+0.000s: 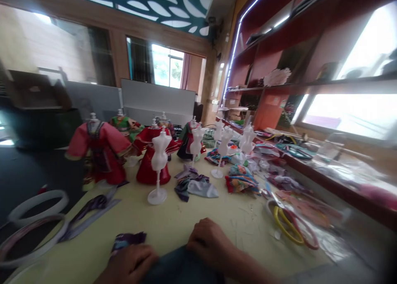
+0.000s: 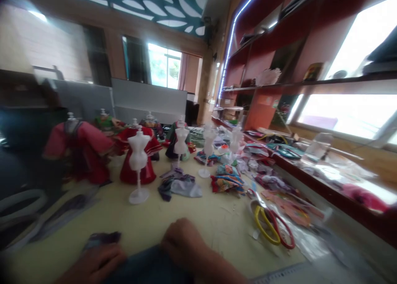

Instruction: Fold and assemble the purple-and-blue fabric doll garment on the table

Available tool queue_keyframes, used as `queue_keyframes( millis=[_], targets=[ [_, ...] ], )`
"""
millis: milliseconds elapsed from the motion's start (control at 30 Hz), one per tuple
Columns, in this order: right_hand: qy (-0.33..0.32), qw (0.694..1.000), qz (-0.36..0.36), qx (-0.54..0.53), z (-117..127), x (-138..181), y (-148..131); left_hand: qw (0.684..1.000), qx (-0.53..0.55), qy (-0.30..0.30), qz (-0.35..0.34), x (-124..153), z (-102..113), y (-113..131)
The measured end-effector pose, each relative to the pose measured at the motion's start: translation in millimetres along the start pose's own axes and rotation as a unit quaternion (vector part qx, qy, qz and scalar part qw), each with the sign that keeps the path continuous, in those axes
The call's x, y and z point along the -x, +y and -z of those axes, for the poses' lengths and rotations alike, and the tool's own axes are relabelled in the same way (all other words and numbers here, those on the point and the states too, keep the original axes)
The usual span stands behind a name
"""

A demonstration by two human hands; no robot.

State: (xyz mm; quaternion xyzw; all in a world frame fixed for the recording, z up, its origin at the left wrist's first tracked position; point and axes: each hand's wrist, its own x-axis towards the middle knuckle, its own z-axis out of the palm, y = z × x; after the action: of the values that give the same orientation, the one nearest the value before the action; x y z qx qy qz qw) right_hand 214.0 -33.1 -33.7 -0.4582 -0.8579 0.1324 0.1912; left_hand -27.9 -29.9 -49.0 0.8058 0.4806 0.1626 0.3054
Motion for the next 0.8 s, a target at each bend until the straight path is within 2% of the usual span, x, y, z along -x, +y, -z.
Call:
queue_keyframes(
  millis=[100,300,433,600,800],
  targets=[
    [0.005,0.999,-0.008,-0.037,4.0,1.6,-2.3,0.999,0.029,-0.022,0.019,3.6,12.4,16.4],
    [-0.003,0.997,-0.005,-0.074,7.8,3.0,-3.5,0.998,0.044,-0.014,0.052,7.9,21.5,33.3],
    [-0.011,0.997,-0.007,-0.070,9.2,2.6,-3.7,0.997,0.046,-0.020,0.065,8.3,24.3,34.3],
    [-0.020,0.997,-0.017,-0.073,13.2,2.4,-3.6,0.999,0.039,-0.012,0.033,7.5,24.5,27.4],
    [-0.016,0.996,-0.013,-0.082,14.6,3.7,-2.2,0.998,0.044,-0.008,0.033,6.5,23.2,23.2]
  ],
)
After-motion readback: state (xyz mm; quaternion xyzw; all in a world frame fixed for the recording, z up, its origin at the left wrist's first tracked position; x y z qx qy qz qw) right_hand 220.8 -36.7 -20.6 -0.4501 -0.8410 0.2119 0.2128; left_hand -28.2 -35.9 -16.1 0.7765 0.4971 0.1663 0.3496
